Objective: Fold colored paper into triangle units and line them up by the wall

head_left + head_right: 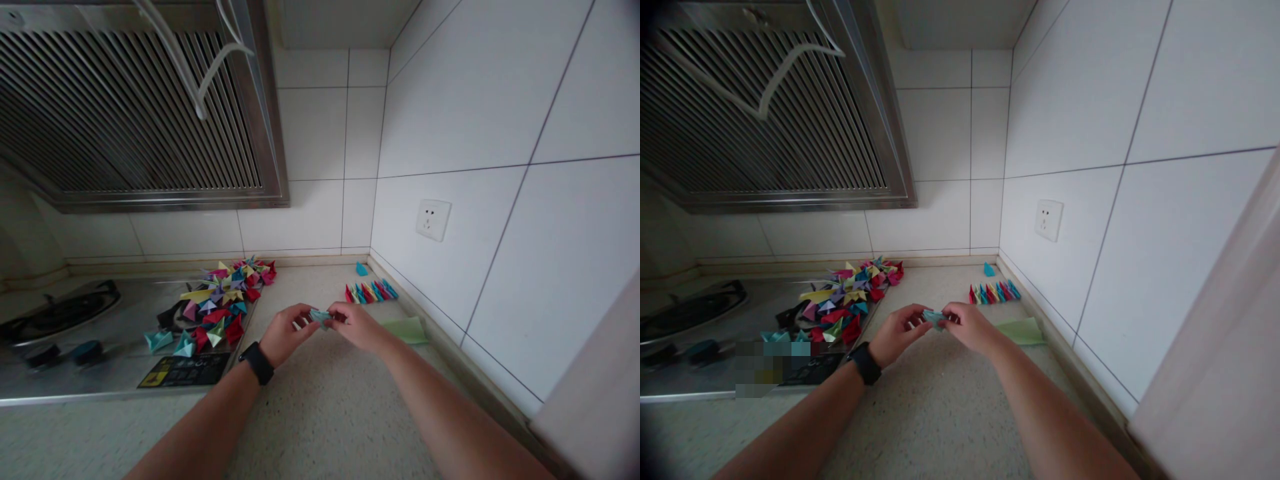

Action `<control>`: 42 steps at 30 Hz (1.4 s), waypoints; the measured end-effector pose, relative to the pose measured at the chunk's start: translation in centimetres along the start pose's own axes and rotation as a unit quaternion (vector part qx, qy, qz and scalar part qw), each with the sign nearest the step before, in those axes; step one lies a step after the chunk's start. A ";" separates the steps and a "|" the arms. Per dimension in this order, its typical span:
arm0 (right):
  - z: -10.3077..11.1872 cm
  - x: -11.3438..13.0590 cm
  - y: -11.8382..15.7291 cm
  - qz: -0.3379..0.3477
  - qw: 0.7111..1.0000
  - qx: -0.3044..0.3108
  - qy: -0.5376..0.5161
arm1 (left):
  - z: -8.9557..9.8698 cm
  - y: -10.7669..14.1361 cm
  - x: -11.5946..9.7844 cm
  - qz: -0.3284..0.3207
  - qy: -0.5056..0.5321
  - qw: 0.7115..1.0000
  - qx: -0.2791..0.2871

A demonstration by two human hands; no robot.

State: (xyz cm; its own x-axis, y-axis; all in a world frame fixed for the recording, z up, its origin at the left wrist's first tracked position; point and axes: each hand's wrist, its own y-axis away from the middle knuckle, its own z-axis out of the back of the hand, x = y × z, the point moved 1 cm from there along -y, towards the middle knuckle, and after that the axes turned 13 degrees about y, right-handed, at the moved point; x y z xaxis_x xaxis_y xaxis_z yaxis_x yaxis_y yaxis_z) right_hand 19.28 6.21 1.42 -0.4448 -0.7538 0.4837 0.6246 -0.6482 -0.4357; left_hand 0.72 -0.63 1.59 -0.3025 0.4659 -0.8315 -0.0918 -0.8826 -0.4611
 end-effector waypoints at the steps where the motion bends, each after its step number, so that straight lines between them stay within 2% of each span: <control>1: 0.0 0.1 0.0 0.004 1.000 0.006 0.000 | 0.0 -0.1 0.1 -0.003 -0.017 1.000 -0.001; 4: -0.1 0.3 0.1 0.015 1.000 0.017 0.000 | -0.1 -0.2 0.6 0.003 -0.032 0.999 -0.004; 9: -0.2 0.2 0.2 0.008 1.000 0.022 0.008 | 0.0 -0.4 1.4 0.036 0.023 0.999 -0.009; 15: -0.4 0.0 0.2 -0.011 0.999 0.046 0.025 | -0.2 -0.3 1.1 0.043 0.057 0.997 -0.007; 22: -0.5 0.3 0.3 -0.014 0.996 0.077 0.046 | -0.6 -0.4 1.7 0.076 0.072 0.994 0.018; 27: -0.3 0.0 0.2 -0.022 0.994 0.095 0.049 | -0.7 -0.4 2.0 0.104 0.129 0.986 0.024; 32: 0.1 0.2 0.5 -0.028 0.988 0.127 0.077 | -0.9 -0.3 1.7 0.100 0.095 0.990 0.030; 38: 0.1 1.2 0.9 -0.007 0.982 0.126 0.140 | -1.0 -0.2 1.2 0.120 0.084 0.987 0.066; 42: 0.1 1.6 0.9 0.011 0.979 0.142 0.146 | -0.9 -0.2 1.0 0.090 0.055 0.992 0.075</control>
State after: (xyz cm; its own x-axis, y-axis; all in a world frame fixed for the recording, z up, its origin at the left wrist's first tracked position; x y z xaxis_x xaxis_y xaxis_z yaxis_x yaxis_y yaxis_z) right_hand 19.23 4.42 1.87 -0.5682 -0.7926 0.2213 0.7709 -0.6067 -0.1939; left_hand 1.23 0.06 0.55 -0.2225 0.2969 -0.9286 -0.1878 -0.9477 -0.2580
